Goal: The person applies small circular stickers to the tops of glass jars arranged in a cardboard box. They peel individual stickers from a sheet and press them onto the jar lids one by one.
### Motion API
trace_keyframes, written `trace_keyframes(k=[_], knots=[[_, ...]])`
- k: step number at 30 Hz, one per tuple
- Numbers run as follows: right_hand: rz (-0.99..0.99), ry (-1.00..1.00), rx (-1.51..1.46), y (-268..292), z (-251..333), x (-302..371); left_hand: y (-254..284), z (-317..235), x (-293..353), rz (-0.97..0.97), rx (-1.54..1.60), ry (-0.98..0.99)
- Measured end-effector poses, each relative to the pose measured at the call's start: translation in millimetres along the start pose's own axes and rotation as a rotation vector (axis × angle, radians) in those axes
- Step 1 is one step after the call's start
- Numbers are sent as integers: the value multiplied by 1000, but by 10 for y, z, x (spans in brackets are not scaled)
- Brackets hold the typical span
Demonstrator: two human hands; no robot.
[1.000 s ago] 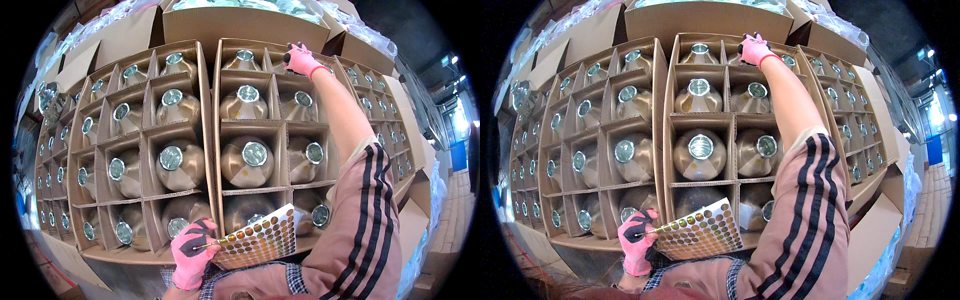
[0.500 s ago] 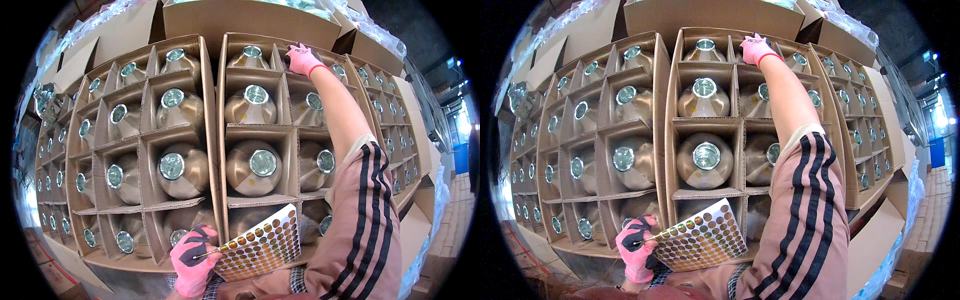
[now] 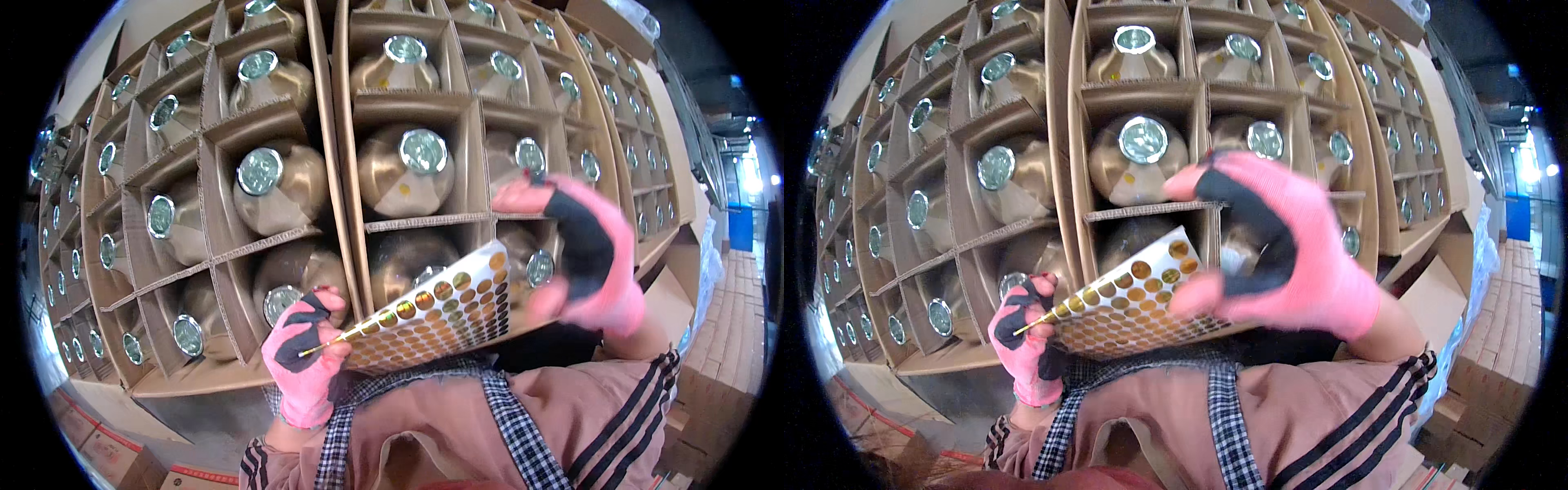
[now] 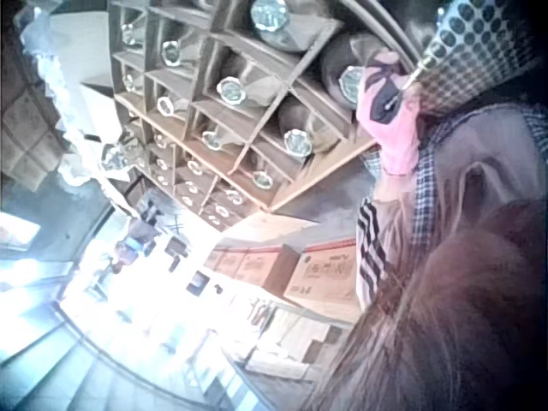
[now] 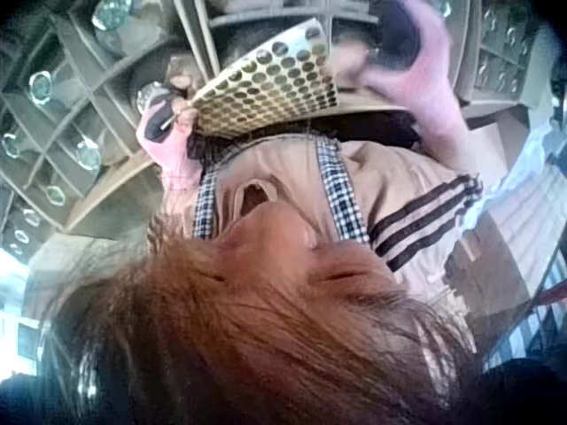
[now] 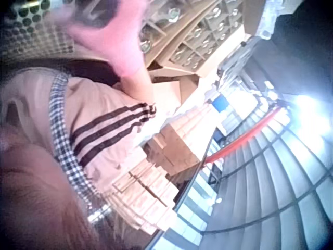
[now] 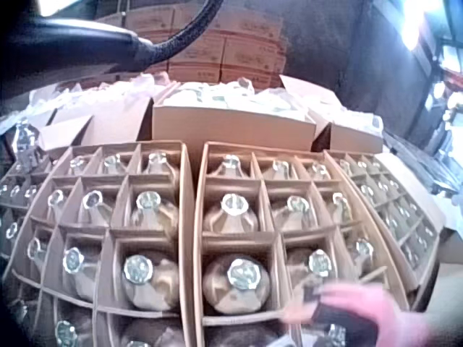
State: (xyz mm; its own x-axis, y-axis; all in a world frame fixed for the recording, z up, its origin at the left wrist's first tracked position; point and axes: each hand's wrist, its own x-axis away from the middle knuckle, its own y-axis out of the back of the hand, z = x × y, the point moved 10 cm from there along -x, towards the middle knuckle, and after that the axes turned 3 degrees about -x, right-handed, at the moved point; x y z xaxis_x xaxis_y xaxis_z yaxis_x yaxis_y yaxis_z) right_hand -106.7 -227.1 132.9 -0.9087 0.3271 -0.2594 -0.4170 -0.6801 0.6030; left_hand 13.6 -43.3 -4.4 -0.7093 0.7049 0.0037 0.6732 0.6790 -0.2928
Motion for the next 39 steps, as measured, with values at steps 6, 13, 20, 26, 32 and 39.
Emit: trace_keyframes(k=[6, 13, 20, 26, 32, 39], knots=[[111, -439, -264, -391, -254, 220, 1, -85, 20, 41, -42, -129], [31, -241, -247, -337, 85, 268, 96, -157, 147, 1, 62, -136], [32, 56, -67, -284, 425, 274, 134, -213, 219, -42, 87, -118], [33, 139, -10, -284, 541, 291, 130, -224, 241, 49, 127, -163], [64, 58, -43, -265, 474, 305, 114, -218, 278, 59, 73, -172], [81, -52, -125, -264, 400, 333, 86, -237, 279, 60, 58, -187]])
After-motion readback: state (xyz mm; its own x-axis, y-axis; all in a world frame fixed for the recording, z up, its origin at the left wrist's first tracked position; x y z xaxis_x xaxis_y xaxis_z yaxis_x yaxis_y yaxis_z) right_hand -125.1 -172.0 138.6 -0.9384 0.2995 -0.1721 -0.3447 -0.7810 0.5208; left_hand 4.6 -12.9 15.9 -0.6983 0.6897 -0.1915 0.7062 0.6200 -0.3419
